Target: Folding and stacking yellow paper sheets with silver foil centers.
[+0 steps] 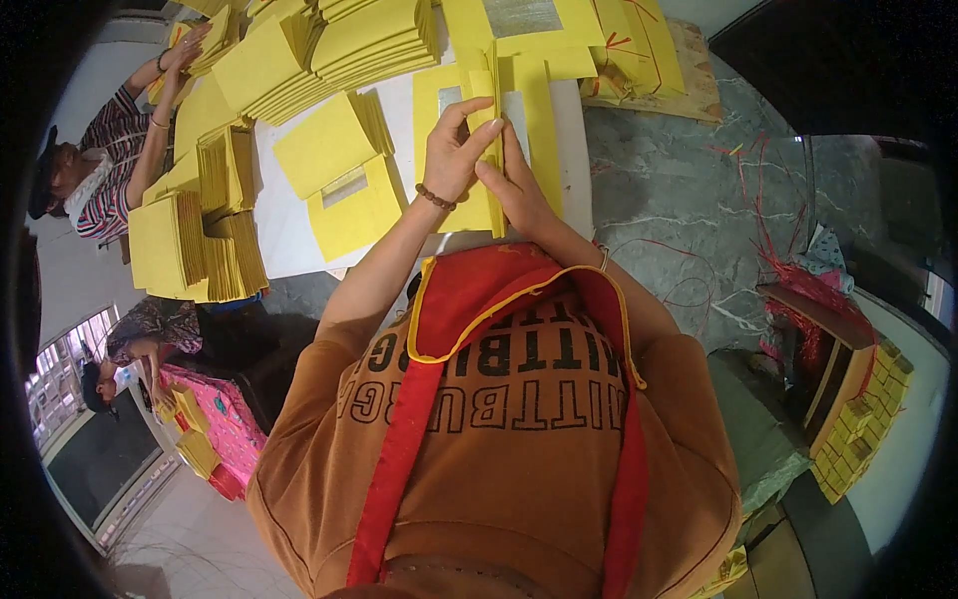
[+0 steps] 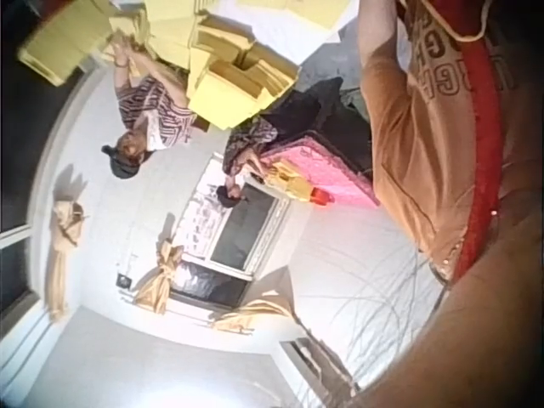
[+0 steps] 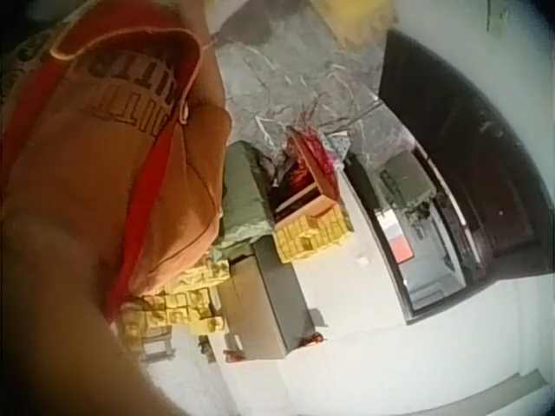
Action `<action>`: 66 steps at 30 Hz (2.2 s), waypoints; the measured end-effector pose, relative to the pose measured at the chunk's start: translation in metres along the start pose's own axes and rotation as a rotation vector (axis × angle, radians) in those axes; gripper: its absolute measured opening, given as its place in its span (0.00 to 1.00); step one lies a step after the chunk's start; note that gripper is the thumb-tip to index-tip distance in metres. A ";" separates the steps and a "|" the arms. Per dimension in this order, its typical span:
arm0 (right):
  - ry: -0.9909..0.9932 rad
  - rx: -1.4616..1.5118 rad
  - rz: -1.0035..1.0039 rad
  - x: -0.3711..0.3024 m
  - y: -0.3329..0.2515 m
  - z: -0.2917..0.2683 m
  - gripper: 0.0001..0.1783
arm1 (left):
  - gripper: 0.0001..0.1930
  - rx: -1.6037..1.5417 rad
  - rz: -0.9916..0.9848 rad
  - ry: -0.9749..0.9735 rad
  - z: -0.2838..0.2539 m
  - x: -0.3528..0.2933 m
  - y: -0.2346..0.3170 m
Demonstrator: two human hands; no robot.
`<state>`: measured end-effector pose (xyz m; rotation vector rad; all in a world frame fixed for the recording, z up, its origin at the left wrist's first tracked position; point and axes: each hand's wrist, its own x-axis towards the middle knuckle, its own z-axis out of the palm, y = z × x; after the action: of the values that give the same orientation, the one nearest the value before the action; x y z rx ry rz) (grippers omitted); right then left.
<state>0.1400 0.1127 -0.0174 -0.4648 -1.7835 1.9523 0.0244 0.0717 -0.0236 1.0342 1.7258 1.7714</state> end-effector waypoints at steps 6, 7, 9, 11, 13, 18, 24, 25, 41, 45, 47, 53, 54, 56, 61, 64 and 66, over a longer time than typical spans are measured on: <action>0.022 -0.025 0.017 -0.001 -0.007 0.002 0.37 | 0.09 -0.116 -0.103 0.047 -0.004 -0.003 -0.007; 0.027 -0.026 0.018 -0.001 -0.005 0.001 0.37 | 0.09 -0.118 -0.103 0.043 -0.004 -0.004 -0.004; 0.025 0.120 0.056 -0.001 -0.002 0.000 0.36 | 0.06 -0.128 -0.269 0.030 -0.006 -0.006 0.004; 0.023 0.131 0.062 0.000 0.001 0.001 0.36 | 0.05 -0.131 -0.236 0.047 -0.006 -0.006 0.001; 0.026 0.140 0.070 0.001 -0.002 0.002 0.36 | 0.05 -0.136 -0.204 0.060 -0.006 -0.006 0.002; 0.032 0.070 0.061 0.000 -0.004 0.002 0.36 | 0.07 -0.066 -0.034 0.163 0.000 -0.005 0.014; 0.020 -0.116 0.018 0.000 0.000 0.003 0.37 | 0.15 -0.062 -0.105 0.050 -0.001 0.000 0.002; 0.022 -0.115 0.020 0.001 0.000 0.003 0.37 | 0.15 -0.062 -0.107 0.047 -0.001 0.000 0.005; 0.028 0.002 0.019 -0.001 -0.006 0.002 0.36 | 0.13 -0.106 -0.084 0.069 -0.001 -0.003 -0.006; 0.007 0.015 0.017 -0.001 -0.008 0.002 0.36 | 0.12 -0.084 -0.110 0.085 -0.002 -0.004 -0.003; 0.009 0.041 0.027 -0.001 -0.010 0.002 0.36 | 0.11 -0.064 -0.118 0.090 -0.004 -0.006 0.000; 0.017 0.052 0.051 -0.001 -0.007 0.003 0.36 | 0.13 0.030 0.088 0.125 -0.005 -0.002 0.006; 0.017 0.017 0.055 -0.001 -0.006 0.003 0.36 | 0.14 0.109 0.166 0.058 -0.007 0.000 0.005; 0.019 -0.033 0.042 -0.001 -0.006 0.002 0.36 | 0.14 0.081 0.058 0.028 -0.008 -0.002 0.004; 0.028 -0.082 0.057 0.000 0.000 0.002 0.37 | 0.18 0.124 -0.126 -0.003 -0.005 -0.004 0.012; 0.014 -0.069 0.038 0.000 -0.001 0.002 0.37 | 0.21 0.071 -0.025 0.027 -0.003 -0.003 0.003; 0.009 -0.051 0.033 0.000 0.001 0.002 0.37 | 0.22 0.060 -0.068 0.005 -0.004 -0.003 0.002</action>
<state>0.1392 0.1113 -0.0181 -0.5226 -1.8349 1.9271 0.0236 0.0666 -0.0218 0.9840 1.8053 1.6919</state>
